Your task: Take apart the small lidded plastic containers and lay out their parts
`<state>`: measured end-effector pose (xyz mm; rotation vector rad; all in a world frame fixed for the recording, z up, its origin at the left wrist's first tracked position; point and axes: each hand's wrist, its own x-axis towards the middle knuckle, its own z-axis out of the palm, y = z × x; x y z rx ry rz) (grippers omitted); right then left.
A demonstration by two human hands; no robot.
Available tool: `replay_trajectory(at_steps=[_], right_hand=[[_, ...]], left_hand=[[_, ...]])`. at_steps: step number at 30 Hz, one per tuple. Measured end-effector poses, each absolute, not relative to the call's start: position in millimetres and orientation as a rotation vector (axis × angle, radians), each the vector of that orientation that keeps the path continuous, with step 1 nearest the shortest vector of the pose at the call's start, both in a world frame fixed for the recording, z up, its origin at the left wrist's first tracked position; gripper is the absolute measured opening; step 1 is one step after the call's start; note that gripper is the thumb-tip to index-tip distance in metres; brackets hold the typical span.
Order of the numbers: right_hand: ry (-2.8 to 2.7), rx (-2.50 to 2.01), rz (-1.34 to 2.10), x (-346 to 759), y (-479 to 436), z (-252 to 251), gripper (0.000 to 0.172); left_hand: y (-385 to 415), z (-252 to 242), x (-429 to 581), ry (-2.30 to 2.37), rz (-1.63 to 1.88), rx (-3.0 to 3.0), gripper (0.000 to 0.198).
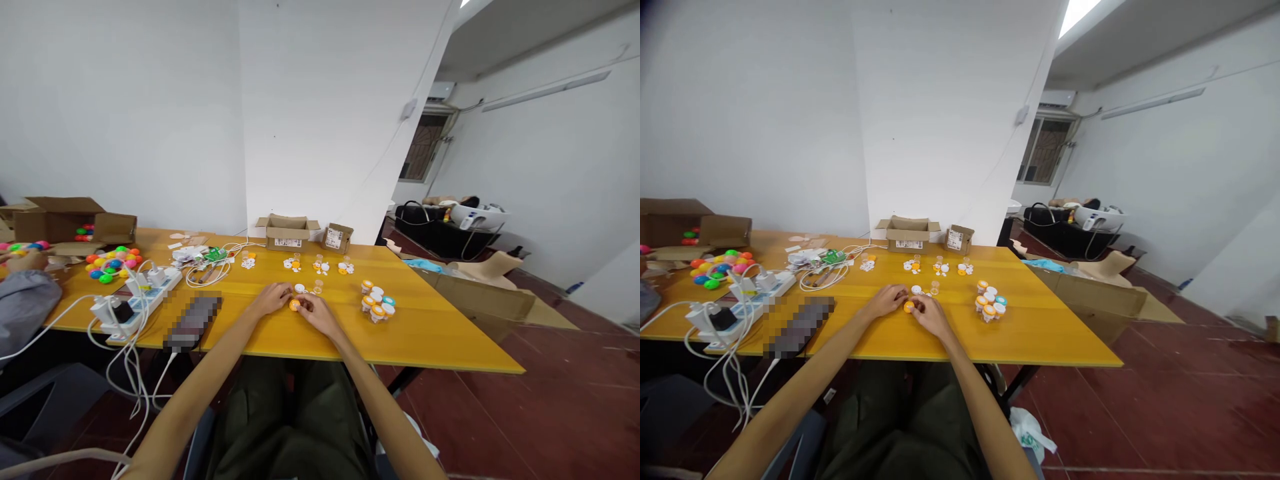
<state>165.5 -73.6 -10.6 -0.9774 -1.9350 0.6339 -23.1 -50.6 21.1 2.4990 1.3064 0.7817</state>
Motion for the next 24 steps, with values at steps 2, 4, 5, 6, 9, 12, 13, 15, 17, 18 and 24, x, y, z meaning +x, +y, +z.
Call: replay_trajectory(at_steps=[2, 4, 5, 6, 9, 12, 13, 15, 17, 18, 24], right_hand=[[-1.928, -0.975, 0.629, 165.0, -74.5, -9.6, 0.018], [-1.922, -0.974, 0.628, 164.7, -75.2, -8.7, 0.018], [-1.920, -0.974, 0.629, 164.8, -75.4, -8.5, 0.018], [-1.918, -0.975, 0.630, 164.9, -75.4, -8.5, 0.018], [-1.907, -0.979, 0.648, 165.5, -74.6, -9.4, 0.019], [-1.890, -0.978, 0.685, 166.0, -73.2, -10.8, 0.021], [-1.884, -0.977, 0.696, 166.1, -72.8, -11.1, 0.021], [-1.873, -0.972, 0.714, 166.2, -72.3, -11.3, 0.021], [-1.858, -0.966, 0.731, 166.3, -71.8, -11.2, 0.021], [-1.849, -0.961, 0.742, 166.3, -71.6, -11.1, 0.021], [-1.792, -0.921, 0.820, 165.9, -69.7, -10.9, 0.019]], left_hand=[[-50.0, 20.7, -23.4, 1.274, 0.807, 2.464, 0.018], [-49.3, 20.7, -23.5, 1.252, 0.836, 2.425, 0.017], [-49.0, 20.7, -23.5, 1.241, 0.856, 2.405, 0.016], [-48.7, 20.8, -23.4, 1.231, 0.879, 2.386, 0.016], [-48.1, 21.2, -23.0, 1.216, 0.932, 2.336, 0.017], [-48.2, 21.9, -22.9, 1.202, 0.917, 2.303, 0.017], [-48.3, 22.2, -23.0, 1.190, 0.906, 2.295, 0.016], [-48.5, 22.9, -23.3, 1.157, 0.888, 2.283, 0.015], [-48.5, 23.5, -23.7, 1.116, 0.874, 2.272, 0.016], [-48.5, 23.7, -23.9, 1.092, 0.868, 2.264, 0.017], [-47.9, 23.5, -23.1, 0.954, 0.837, 2.189, 0.026]])
